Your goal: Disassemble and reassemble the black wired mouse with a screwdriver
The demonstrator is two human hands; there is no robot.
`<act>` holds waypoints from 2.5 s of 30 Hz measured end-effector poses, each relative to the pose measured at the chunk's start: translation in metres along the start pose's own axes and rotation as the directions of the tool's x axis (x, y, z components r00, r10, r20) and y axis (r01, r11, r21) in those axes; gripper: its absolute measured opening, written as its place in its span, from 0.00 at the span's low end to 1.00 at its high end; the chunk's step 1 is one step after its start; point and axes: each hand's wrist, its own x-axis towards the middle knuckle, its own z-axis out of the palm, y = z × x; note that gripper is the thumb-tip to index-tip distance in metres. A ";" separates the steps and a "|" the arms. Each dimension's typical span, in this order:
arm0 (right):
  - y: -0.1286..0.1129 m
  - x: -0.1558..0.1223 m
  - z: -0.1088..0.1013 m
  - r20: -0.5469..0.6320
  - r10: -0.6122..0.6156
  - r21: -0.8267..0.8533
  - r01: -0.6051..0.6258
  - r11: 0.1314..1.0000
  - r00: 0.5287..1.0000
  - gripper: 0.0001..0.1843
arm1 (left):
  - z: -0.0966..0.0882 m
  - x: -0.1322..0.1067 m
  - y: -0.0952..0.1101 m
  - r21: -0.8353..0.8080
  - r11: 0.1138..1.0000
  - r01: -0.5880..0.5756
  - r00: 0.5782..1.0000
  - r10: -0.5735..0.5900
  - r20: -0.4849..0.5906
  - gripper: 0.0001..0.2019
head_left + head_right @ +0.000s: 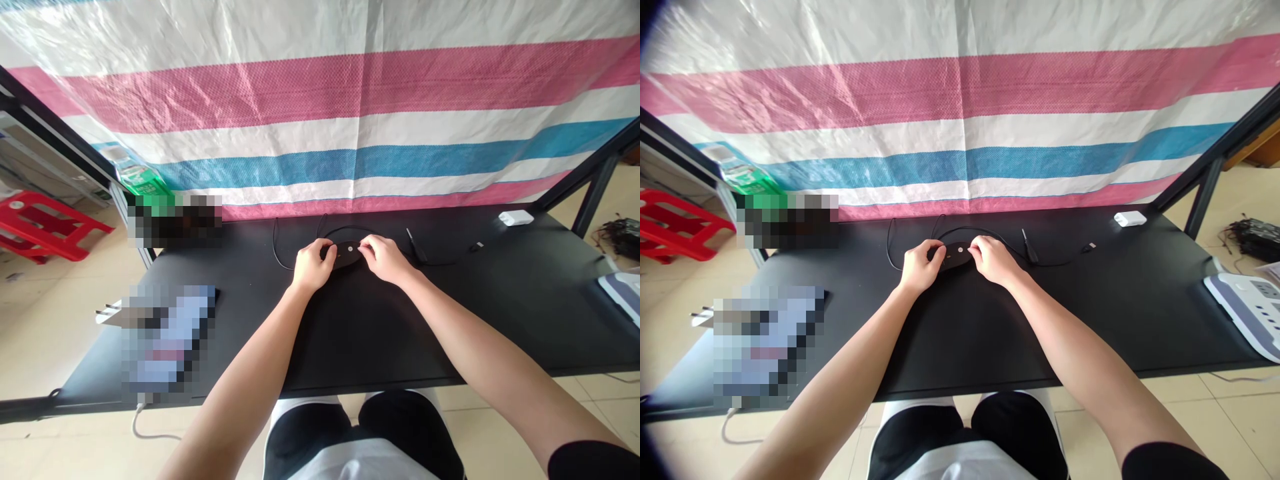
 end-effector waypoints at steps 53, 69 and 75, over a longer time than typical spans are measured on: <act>-0.003 0.002 -0.002 0.039 0.351 0.556 -0.312 0.771 0.936 0.19 | -0.001 -0.001 -0.002 -0.192 0.973 0.130 0.981 -0.098 0.165 0.20; -0.004 0.004 -0.001 0.020 0.381 0.580 -0.321 0.749 0.924 0.23 | 0.005 -0.001 0.000 -0.448 0.820 0.357 0.928 -0.255 0.273 0.22; 0.003 0.006 -0.020 -0.221 0.336 0.146 -0.310 0.940 0.915 0.16 | 0.005 0.002 0.000 -0.460 0.802 0.381 0.924 -0.336 0.181 0.22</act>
